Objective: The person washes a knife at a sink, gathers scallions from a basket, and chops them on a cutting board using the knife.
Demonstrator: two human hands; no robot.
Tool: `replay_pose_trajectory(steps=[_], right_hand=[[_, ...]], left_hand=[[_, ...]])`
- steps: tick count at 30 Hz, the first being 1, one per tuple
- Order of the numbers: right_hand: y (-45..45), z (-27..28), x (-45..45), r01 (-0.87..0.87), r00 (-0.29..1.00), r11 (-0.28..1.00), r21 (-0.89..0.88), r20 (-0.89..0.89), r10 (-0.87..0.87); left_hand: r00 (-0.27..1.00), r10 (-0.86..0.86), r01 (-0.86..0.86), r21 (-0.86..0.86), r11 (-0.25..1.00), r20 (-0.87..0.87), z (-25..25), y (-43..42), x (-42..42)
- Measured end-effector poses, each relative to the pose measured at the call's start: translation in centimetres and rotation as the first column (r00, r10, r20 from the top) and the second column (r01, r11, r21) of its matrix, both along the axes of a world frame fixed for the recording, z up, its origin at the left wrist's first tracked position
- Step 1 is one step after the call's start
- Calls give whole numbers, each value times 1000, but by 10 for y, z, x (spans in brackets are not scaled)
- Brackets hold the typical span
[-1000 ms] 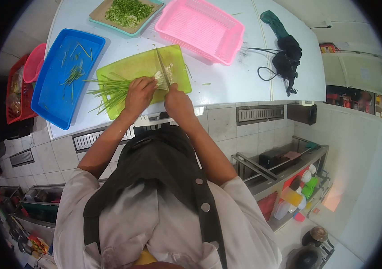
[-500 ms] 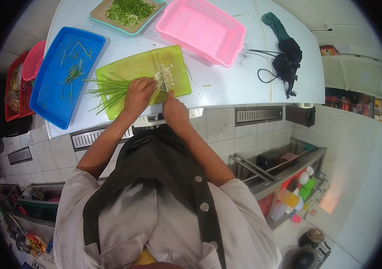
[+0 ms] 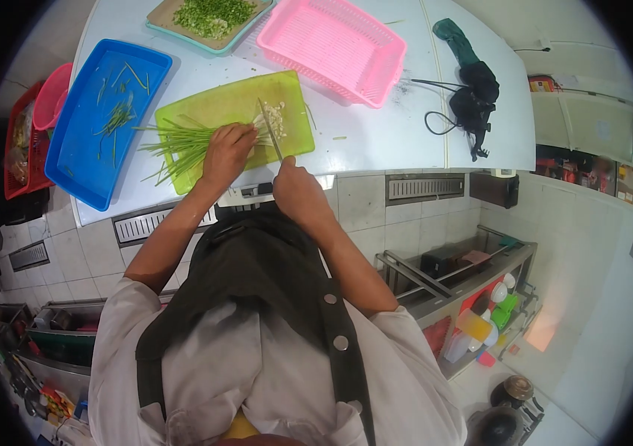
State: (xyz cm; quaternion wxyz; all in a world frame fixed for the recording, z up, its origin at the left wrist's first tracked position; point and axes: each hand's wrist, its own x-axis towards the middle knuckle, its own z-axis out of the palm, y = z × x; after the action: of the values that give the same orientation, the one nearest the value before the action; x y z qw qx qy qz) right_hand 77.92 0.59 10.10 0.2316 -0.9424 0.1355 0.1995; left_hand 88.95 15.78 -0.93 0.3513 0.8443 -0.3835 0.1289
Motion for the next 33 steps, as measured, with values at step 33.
replay_pose_trajectory(steps=[33], right_hand=[[-8,-52,31,29,967,1000,-1,253,-28]], left_hand=[[1000,4,-4,10,1000,-9,5,-1,0]])
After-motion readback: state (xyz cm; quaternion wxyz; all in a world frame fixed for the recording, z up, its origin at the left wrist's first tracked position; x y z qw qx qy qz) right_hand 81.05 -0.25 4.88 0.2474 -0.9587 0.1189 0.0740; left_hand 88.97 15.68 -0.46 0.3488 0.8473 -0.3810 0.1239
